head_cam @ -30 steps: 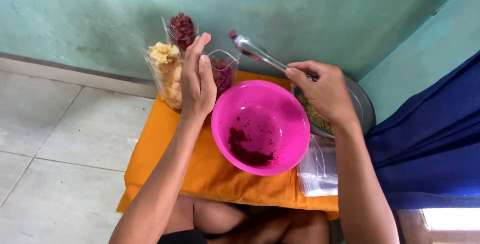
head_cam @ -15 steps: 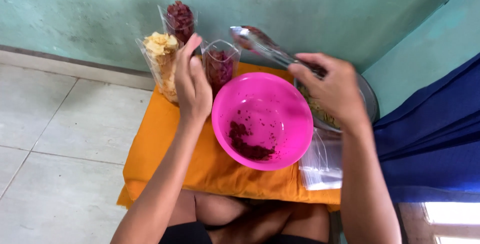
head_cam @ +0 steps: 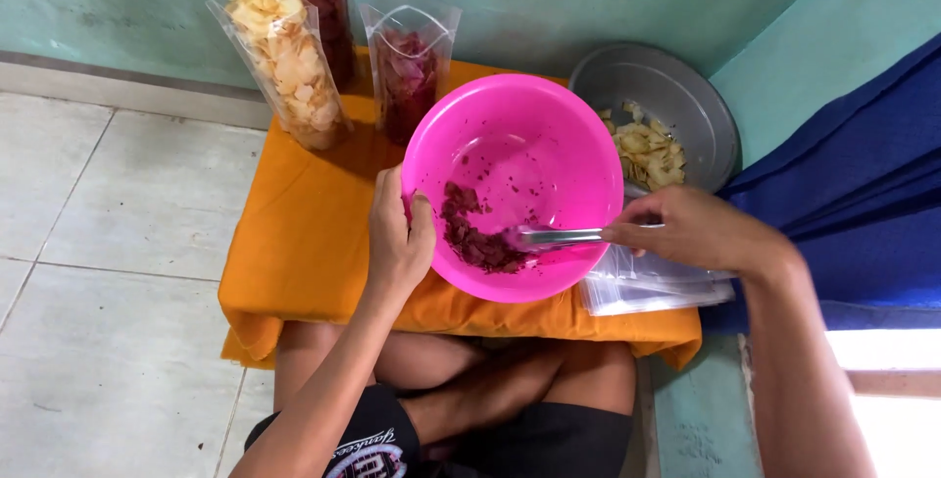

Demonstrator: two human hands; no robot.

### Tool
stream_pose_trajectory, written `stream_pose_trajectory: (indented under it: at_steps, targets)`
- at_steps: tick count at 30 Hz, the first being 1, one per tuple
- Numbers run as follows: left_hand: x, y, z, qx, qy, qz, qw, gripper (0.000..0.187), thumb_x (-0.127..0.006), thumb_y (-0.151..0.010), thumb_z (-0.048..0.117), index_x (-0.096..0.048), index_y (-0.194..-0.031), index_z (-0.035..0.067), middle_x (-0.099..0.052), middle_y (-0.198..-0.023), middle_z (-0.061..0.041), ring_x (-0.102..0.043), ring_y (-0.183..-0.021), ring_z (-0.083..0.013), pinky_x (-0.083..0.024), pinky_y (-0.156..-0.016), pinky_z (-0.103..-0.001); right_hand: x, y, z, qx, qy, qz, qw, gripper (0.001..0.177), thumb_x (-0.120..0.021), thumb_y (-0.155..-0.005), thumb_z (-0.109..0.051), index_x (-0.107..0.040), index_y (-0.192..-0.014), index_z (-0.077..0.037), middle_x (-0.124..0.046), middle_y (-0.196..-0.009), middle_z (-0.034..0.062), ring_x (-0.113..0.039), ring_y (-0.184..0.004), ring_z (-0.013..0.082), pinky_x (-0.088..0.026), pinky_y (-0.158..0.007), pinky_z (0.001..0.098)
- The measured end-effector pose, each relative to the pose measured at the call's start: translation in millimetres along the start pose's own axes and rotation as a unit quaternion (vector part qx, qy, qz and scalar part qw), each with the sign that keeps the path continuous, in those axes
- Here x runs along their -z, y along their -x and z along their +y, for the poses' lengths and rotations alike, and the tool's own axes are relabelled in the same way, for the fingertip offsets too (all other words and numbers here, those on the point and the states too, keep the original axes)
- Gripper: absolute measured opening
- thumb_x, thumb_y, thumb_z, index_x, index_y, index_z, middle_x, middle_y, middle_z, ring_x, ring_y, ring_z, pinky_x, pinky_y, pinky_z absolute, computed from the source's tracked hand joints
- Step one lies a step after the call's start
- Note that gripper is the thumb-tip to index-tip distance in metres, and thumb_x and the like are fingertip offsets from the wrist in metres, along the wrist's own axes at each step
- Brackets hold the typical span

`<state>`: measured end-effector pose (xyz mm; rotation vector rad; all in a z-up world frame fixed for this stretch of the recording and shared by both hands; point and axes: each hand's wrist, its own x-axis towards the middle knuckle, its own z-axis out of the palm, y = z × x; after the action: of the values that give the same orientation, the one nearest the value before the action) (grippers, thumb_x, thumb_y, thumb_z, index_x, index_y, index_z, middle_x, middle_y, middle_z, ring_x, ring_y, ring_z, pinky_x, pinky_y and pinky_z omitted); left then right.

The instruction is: Using tongs to manually fill plastic bags with chips from a bowl.

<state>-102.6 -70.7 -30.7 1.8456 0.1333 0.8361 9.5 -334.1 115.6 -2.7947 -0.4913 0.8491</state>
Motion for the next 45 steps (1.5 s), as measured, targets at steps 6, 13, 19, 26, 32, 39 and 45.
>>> stream_pose_trajectory:
  at_steps: [6, 13, 19, 26, 32, 39, 45]
  targets:
    - [-4, 7, -6, 0.092, 0.017, -0.013, 0.996, 0.037, -0.040, -0.096, 0.011, -0.052, -0.131, 0.005, -0.046, -0.103, -0.010, -0.050, -0.090, -0.0234, -0.045, -0.082, -0.041, -38, -25, 9, 0.091, -0.158, 0.006, 0.983, 0.028, -0.073, -0.088, -0.032, -0.086, -0.095, -0.008, -0.077, -0.071, 0.0069, -0.065, -0.072, 0.0175, -0.051, -0.070, 0.0315]
    - [2, -1, -13, 0.113, 0.015, -0.016, 0.993, 0.044, -0.044, -0.094, 0.012, -0.051, -0.136, 0.001, -0.050, -0.107, -0.014, -0.055, -0.091, -0.0274, -0.050, -0.077, -0.042, -40, -36, 11, 0.118, -0.235, 0.037, 0.964, 0.023, -0.077, -0.088, -0.026, -0.084, -0.098, -0.006, -0.074, -0.074, 0.0052, -0.063, -0.073, 0.0143, -0.049, -0.067, 0.0279]
    - [16, -33, 2, 0.020, -0.045, 0.086, 0.995, 0.043, -0.048, -0.098, 0.014, -0.047, -0.138, -0.003, -0.051, -0.116, -0.024, -0.059, -0.101, -0.0422, -0.054, -0.077, -0.046, -11, -23, -4, 0.105, -0.306, 0.110, 0.940, 0.026, -0.079, -0.088, -0.024, -0.082, -0.101, -0.001, -0.074, -0.077, 0.0111, -0.066, -0.072, 0.0175, -0.046, -0.061, 0.0258]
    - [31, -121, 37, -0.220, -0.013, 0.138, 0.966, 0.037, -0.035, -0.107, 0.011, -0.050, -0.139, 0.000, -0.052, -0.127, -0.015, -0.056, -0.118, -0.0324, -0.048, -0.100, -0.041, 32, -25, -60, 0.175, -0.323, 0.270, 0.890, 0.023, -0.068, -0.097, -0.024, -0.078, -0.111, -0.009, -0.066, -0.072, 0.0036, -0.043, -0.050, 0.0064, -0.032, -0.041, 0.0223]
    - [25, -154, 23, -0.213, 0.013, 0.100, 0.972, 0.042, -0.029, -0.110, 0.019, -0.045, -0.141, -0.005, -0.053, -0.142, -0.021, -0.057, -0.127, -0.0333, -0.047, -0.108, -0.042, 33, -60, -100, 0.316, -0.260, 0.363, 0.837, 0.020, -0.071, -0.098, -0.013, -0.076, -0.110, 0.001, -0.069, -0.082, 0.0026, -0.055, -0.069, 0.0078, -0.043, -0.059, 0.0207]
    - [26, -161, 12, -0.195, 0.009, 0.099, 0.976, 0.042, -0.029, -0.110, 0.018, -0.041, -0.146, -0.001, -0.056, -0.141, -0.019, -0.058, -0.125, -0.0288, -0.047, -0.106, -0.039, 28, -63, -108, 0.373, -0.102, 0.433, 0.815, 0.027, -0.080, -0.091, -0.009, -0.076, -0.114, 0.006, -0.075, -0.082, 0.0092, -0.048, -0.052, 0.0105, -0.041, -0.046, 0.0258]
    - [25, -163, 8, -0.202, 0.009, 0.090, 0.975, 0.043, -0.026, -0.111, 0.021, -0.041, -0.145, -0.001, -0.056, -0.142, -0.019, -0.058, -0.130, -0.0302, -0.048, -0.110, -0.042, 30, -67, -101, 0.416, -0.048, 0.456, 0.786, 0.028, -0.080, -0.090, -0.006, -0.074, -0.113, 0.009, -0.077, -0.094, 0.0151, -0.058, -0.061, 0.0170, -0.045, -0.054, 0.0295]
